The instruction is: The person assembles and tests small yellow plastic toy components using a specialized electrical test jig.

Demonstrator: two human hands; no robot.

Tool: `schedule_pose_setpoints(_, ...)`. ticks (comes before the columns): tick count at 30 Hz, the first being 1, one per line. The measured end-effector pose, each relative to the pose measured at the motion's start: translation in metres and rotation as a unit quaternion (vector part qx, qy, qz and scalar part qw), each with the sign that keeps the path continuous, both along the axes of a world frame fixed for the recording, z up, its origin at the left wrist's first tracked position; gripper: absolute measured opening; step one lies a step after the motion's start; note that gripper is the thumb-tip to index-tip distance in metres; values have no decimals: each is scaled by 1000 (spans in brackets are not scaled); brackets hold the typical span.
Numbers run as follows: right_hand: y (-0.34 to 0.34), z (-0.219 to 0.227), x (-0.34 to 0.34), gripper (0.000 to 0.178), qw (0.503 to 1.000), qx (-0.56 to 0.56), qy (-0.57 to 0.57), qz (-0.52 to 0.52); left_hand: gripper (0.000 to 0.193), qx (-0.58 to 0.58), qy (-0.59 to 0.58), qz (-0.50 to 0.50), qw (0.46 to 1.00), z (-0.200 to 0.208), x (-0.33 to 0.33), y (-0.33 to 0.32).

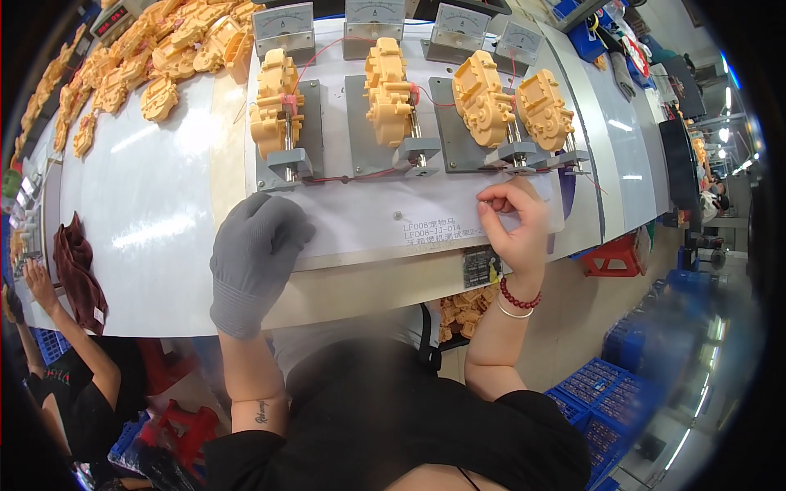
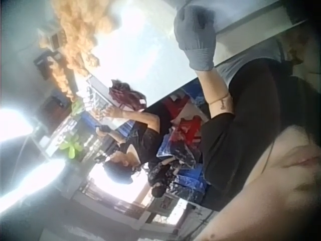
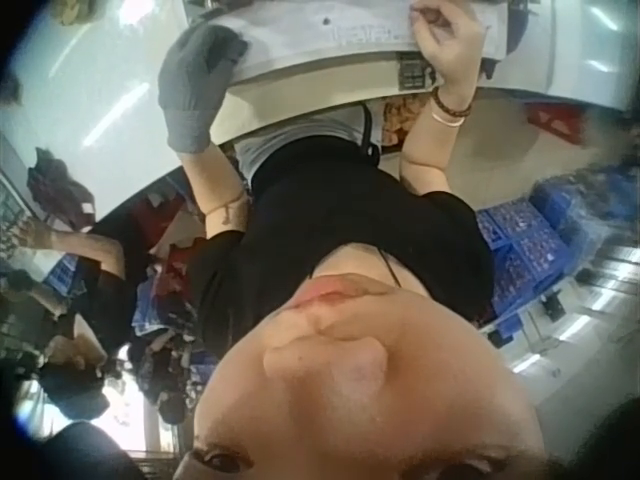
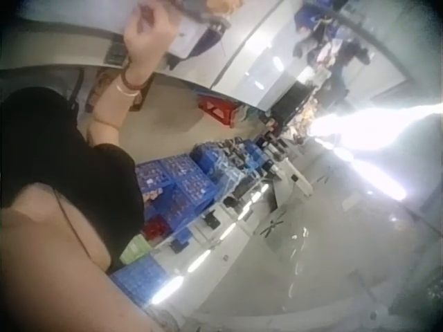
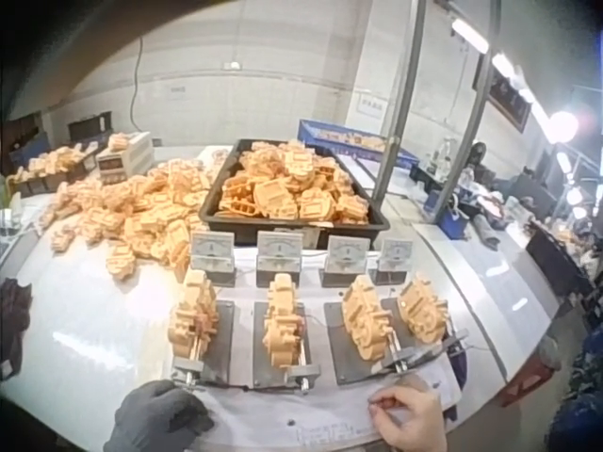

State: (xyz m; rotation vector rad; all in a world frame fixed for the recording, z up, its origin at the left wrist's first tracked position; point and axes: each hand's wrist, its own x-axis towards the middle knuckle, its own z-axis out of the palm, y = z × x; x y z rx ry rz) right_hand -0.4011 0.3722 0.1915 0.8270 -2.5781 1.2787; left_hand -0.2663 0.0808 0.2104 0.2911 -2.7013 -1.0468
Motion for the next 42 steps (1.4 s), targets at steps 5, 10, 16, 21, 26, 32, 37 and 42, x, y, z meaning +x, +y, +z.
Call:
schedule_pose_setpoints(5,0,-1,0,8,1000,7,9,-1,9,-2,8,9,1000,-2,1,2)
schedule_pose_setpoints(10,0,-1,0,7,1000,4,11,-1,6,-17,23,3,1000,0,0,3)
schedule_pose_setpoints(16,0,-1,1,7,1000,-12,-6,-1,6,11,-23,4,1000,2,0,0)
schedule_pose_setpoints(21,-1,0,1,8,1000,1,2,-4,9,4,10,-5,1000,-1,0,-1)
schedule_pose_setpoints(26,3,-1,0,9,1000,1,1,3,8,1,-5,-8,1000,3,-1,-1)
schedule_pose_setpoints(32,3,-2,-1,9,1000,-2,3,7,9,17,-6,-19,1000,1,1,-3)
schedule_pose_setpoints(37,3,-2,-1,9,1000,-2,-1,9,9,23,-19,-24,999,2,1,-5)
schedule_pose_setpoints(42,1,0,0,9,1000,-4,5,7,8,9,28,-18,999,-4,1,-4)
